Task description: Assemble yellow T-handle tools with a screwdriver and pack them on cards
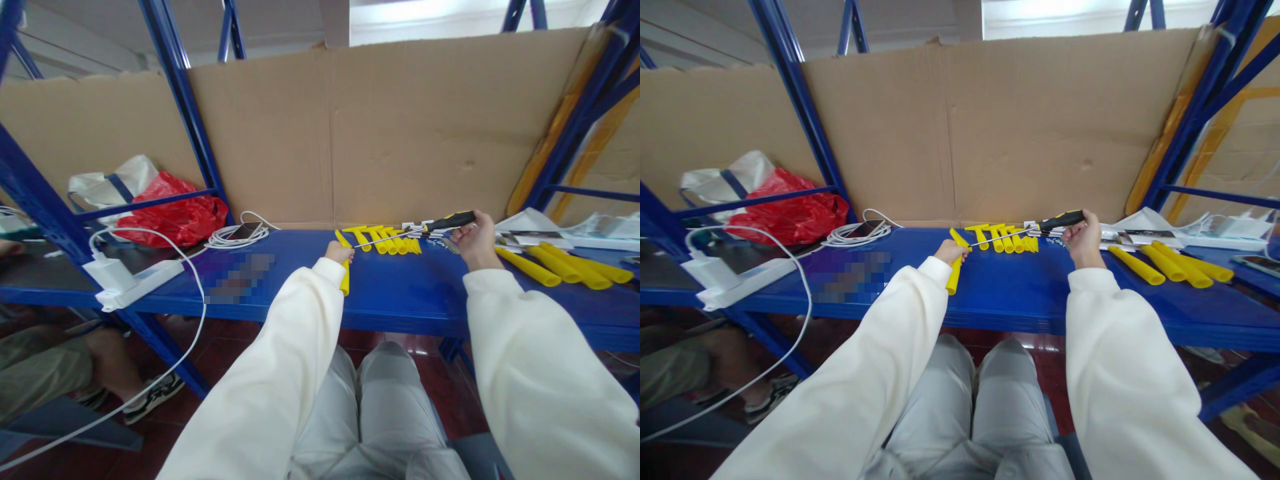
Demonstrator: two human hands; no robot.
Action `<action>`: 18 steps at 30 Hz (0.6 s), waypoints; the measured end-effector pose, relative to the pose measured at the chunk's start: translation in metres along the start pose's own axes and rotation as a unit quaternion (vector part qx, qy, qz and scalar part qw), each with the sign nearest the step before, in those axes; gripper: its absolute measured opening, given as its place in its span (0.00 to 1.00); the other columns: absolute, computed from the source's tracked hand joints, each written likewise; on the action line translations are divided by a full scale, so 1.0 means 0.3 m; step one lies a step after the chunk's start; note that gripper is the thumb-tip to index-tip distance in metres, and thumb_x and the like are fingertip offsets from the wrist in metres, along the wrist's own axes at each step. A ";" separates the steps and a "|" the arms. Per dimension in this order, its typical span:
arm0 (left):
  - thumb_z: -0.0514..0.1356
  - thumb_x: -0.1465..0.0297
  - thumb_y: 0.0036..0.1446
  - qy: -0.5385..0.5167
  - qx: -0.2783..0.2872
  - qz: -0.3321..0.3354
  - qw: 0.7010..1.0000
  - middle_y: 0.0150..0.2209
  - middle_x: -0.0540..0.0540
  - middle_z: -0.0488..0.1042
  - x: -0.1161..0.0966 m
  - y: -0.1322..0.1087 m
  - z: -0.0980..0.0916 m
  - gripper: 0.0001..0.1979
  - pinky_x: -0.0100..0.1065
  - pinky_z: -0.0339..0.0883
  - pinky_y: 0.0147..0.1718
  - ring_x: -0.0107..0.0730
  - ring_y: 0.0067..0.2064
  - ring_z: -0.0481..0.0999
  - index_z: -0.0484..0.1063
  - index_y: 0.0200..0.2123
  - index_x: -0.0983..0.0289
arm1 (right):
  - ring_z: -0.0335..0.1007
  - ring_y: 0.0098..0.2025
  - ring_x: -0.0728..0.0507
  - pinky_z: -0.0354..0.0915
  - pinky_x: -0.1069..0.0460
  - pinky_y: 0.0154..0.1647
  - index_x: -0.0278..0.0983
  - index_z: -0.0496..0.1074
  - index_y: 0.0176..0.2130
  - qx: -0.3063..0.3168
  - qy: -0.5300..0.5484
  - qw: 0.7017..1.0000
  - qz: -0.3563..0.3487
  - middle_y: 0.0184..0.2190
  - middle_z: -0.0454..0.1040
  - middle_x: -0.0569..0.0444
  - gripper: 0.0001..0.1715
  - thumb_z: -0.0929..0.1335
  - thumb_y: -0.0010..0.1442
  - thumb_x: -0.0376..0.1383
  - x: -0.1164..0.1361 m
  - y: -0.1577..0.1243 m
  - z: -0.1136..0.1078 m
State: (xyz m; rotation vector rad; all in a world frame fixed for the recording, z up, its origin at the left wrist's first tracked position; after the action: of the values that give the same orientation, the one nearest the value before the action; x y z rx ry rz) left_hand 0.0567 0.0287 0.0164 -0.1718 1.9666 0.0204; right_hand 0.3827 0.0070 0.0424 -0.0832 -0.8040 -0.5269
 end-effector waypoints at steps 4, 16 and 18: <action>0.65 0.86 0.52 0.001 -0.003 -0.004 1.000 0.15 0.49 0.69 0.001 -0.002 -0.001 0.13 0.27 0.70 0.28 0.25 0.20 0.71 0.75 0.20 0.68 | 0.48 0.14 0.50 0.51 0.57 0.12 0.42 0.49 0.25 -0.010 -0.019 1.000 -0.021 0.14 0.47 0.64 0.25 0.62 0.73 0.38 0.010 -0.011 0.014; 0.66 0.86 0.51 0.002 -0.006 0.000 1.000 0.15 0.49 0.69 0.001 0.002 -0.002 0.10 0.26 0.70 0.27 0.25 0.20 0.71 0.77 0.22 0.69 | 0.51 0.13 0.52 0.48 0.58 0.11 0.43 0.57 0.29 -0.083 -0.117 0.987 -0.073 0.15 0.57 0.64 0.21 0.67 0.72 0.39 0.002 -0.004 -0.011; 0.66 0.86 0.51 0.003 -0.008 -0.003 1.000 0.15 0.49 0.70 0.002 0.002 -0.002 0.09 0.27 0.71 0.28 0.26 0.20 0.72 0.78 0.24 0.69 | 0.48 0.13 0.51 0.48 0.56 0.11 0.43 0.55 0.28 -0.025 -0.096 0.993 -0.058 0.13 0.53 0.64 0.22 0.65 0.73 0.39 -0.001 0.007 -0.005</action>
State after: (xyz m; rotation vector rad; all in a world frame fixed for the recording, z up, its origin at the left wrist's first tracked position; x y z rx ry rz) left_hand 0.0559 0.0291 0.0159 -0.1894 1.9715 0.0317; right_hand 0.3846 0.0084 0.0414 -0.1365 -0.9872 -0.6558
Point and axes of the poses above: each hand's wrist, its own y-axis towards the middle knuckle, its own z-axis out of the palm, x = y × z, the point moved 4 cm from there along y, towards the middle knuckle
